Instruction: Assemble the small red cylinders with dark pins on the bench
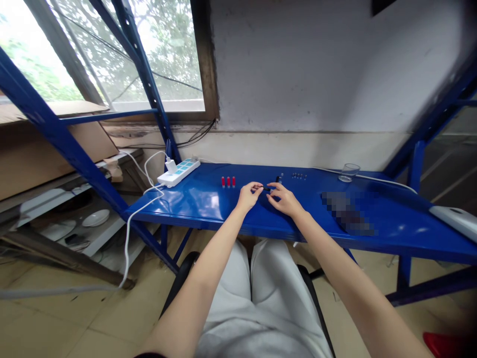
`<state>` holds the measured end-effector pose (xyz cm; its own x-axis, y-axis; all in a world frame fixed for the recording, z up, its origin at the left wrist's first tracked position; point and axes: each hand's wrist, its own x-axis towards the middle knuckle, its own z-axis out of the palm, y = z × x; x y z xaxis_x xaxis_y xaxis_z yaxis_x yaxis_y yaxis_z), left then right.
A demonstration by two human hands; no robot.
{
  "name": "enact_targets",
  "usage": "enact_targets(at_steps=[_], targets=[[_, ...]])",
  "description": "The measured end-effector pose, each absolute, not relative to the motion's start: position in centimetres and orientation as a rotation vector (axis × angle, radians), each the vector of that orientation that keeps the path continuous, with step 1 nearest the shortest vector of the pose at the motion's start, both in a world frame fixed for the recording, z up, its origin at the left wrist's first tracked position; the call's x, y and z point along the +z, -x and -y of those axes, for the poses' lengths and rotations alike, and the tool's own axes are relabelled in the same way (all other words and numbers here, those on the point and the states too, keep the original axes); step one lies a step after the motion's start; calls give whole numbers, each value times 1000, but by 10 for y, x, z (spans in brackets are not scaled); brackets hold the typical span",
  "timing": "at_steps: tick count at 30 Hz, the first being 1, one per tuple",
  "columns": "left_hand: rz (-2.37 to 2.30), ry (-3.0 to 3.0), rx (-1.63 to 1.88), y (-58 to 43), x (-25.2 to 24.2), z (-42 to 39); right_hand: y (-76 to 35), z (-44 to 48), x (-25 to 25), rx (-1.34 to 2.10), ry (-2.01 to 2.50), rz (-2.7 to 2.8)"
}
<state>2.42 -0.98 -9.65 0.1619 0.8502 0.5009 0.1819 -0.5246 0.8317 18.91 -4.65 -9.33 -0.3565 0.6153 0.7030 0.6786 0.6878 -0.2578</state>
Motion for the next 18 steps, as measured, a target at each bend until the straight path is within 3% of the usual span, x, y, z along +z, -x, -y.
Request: enact_targets(at_steps=[13,18], targets=[[-960,-1852,1392,-26,-95,8,-188,49,-90,-125,1010,2087],[-986,-2164,1209,-21,-66,-9,-191,44,-93,-47,1046,2002]])
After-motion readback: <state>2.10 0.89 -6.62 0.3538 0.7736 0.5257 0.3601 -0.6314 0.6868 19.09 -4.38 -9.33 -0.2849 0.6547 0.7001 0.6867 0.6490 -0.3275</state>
